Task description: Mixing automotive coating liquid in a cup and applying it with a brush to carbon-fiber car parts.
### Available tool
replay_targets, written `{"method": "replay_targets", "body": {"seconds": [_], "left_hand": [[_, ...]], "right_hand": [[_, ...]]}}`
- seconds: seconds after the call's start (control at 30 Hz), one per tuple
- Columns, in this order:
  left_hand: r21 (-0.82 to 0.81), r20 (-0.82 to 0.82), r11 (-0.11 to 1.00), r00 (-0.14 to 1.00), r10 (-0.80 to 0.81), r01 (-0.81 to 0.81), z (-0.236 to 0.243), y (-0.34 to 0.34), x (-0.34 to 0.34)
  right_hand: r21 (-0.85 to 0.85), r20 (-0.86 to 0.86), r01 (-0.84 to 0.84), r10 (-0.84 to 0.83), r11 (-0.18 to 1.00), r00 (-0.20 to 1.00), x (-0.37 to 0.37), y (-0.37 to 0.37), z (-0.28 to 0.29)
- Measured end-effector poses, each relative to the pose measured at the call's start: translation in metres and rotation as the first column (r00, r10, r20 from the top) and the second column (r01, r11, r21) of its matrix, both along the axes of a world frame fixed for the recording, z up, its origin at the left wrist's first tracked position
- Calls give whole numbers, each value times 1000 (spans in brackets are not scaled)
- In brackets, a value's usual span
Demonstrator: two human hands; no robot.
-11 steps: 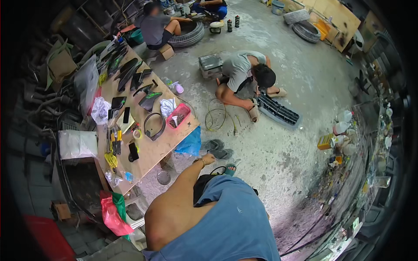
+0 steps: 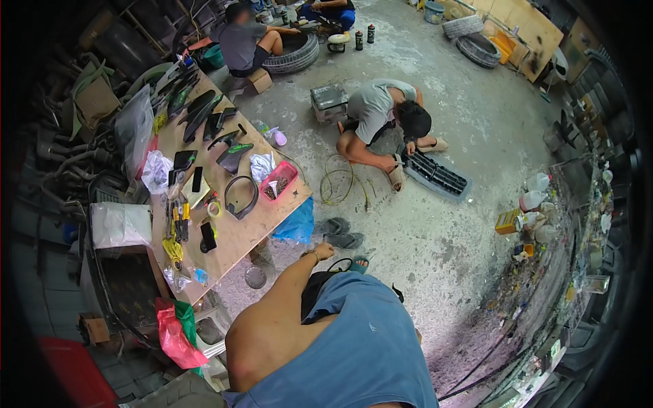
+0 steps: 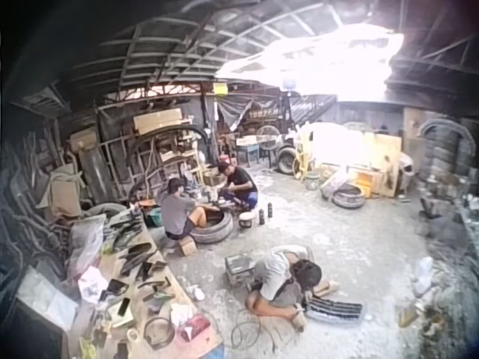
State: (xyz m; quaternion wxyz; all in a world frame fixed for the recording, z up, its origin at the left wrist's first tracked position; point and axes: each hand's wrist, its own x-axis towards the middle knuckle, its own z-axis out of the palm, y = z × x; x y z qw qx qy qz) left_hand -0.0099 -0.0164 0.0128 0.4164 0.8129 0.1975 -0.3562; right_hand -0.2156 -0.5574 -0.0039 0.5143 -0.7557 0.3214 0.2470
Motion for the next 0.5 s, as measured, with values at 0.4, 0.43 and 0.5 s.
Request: {"method": "replay_targets", "body": {"seconds": [0.4,0.43,0.5], "left_hand": [[-183,-234,982,968,-88,45,4,38,9],[-170,-202,980,969,-142,108,10,35,14],[-94,-225,966,940,-256,241,19,17,23]], "right_hand": [[22,-146,301,-295,953,944,32,55,93],[18,-117,322,-317,947,941,26,58,96],[1,-85,395,-394,919,915,3,62,106]]}}
